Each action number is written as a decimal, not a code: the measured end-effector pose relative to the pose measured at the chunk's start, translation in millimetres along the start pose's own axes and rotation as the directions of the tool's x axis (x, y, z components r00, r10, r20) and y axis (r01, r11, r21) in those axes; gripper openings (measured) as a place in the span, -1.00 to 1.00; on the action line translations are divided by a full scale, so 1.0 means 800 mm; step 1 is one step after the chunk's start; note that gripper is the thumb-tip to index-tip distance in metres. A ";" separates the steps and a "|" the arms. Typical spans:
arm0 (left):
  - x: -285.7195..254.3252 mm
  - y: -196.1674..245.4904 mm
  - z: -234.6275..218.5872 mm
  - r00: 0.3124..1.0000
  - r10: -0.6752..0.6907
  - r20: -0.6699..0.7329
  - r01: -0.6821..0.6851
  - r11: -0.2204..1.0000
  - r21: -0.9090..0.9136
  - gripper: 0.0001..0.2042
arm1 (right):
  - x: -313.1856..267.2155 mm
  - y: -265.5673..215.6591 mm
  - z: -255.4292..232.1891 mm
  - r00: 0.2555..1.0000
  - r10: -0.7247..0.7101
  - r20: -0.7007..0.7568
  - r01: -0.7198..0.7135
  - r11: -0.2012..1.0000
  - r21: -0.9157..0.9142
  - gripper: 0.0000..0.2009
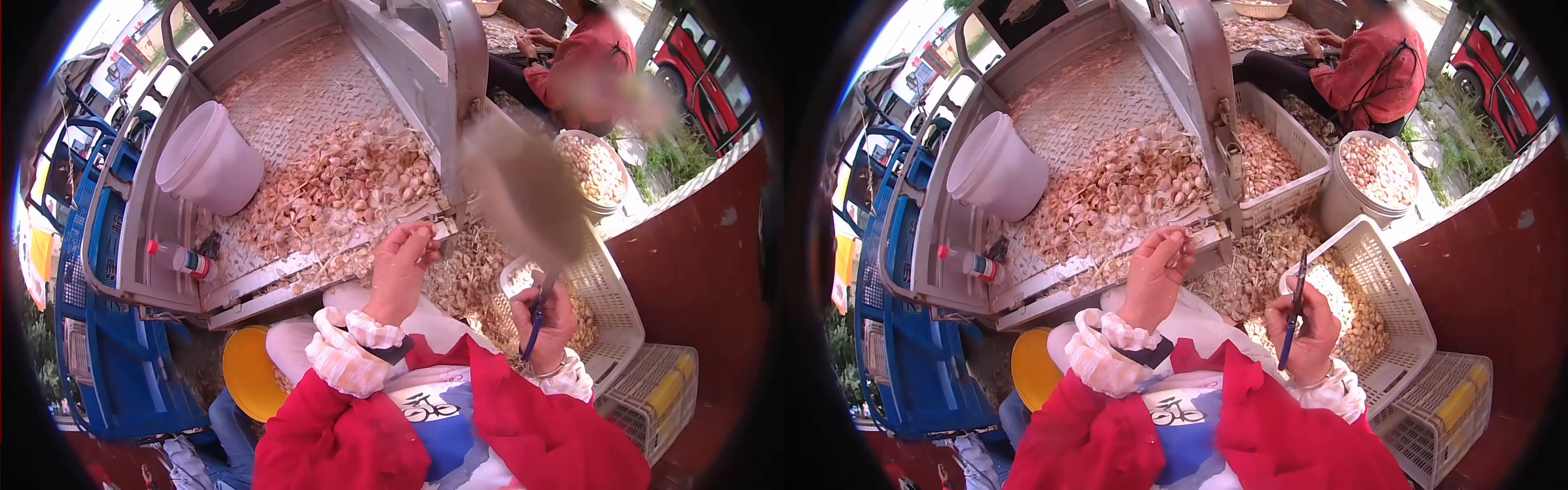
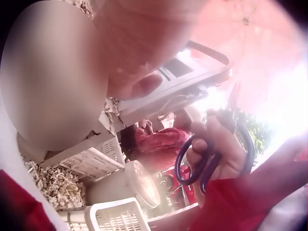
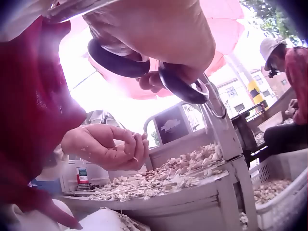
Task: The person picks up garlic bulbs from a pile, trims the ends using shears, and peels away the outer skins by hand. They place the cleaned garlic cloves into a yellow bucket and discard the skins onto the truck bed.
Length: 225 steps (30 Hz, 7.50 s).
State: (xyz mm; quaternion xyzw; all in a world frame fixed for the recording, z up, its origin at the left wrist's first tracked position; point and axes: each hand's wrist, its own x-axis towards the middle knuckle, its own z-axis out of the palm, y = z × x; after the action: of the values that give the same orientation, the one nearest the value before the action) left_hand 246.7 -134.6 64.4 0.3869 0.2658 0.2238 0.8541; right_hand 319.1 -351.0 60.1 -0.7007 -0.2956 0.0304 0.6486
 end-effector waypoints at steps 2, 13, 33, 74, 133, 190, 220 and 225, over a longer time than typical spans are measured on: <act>0.019 -0.037 0.044 0.984 0.004 0.180 -0.011 0.999 0.036 -0.80 | -0.019 -0.020 -0.031 0.998 -0.033 -0.057 0.031 0.999 -0.043 -0.54; 0.065 -0.066 -0.005 0.975 0.145 0.167 -0.218 0.749 0.626 -0.73 | -0.003 0.032 -0.023 0.966 0.199 0.163 -0.193 0.980 -0.054 -0.55; 0.224 -0.004 -0.064 0.822 0.400 0.404 -0.367 -0.170 0.915 -0.66 | 0.031 0.097 0.043 0.848 0.379 0.371 -0.349 0.925 -0.147 -0.52; 0.033 0.013 -0.116 0.994 -0.089 0.061 0.102 0.963 -0.250 -0.76 | 0.058 0.047 0.094 0.426 0.494 0.758 -0.840 0.527 0.129 -0.61; 0.178 0.004 -0.078 0.946 0.289 0.150 -0.208 0.181 0.961 -0.70 | 0.075 0.108 0.074 0.696 0.488 0.526 -0.341 0.870 -0.357 -0.45; 0.186 -0.007 -0.084 0.963 0.129 0.238 -0.267 0.314 0.911 -0.71 | 0.064 0.135 0.069 0.707 0.558 0.435 -0.600 0.799 -0.049 -0.55; -0.006 0.038 -0.082 0.975 0.017 0.220 -0.041 0.994 0.105 -0.78 | 0.089 0.008 0.100 0.779 0.069 0.623 0.081 0.974 -0.210 -0.36; -0.013 0.042 -0.087 0.971 0.063 0.231 -0.088 0.991 0.099 -0.76 | 0.089 0.006 0.101 0.753 -0.082 0.653 0.262 0.948 -0.182 -0.32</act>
State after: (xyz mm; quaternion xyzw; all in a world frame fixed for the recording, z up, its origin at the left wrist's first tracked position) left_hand 188.9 -82.9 54.8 0.4658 0.1632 0.1955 0.8475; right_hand 345.4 -246.7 67.8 -0.6974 -0.5629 0.1666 0.4111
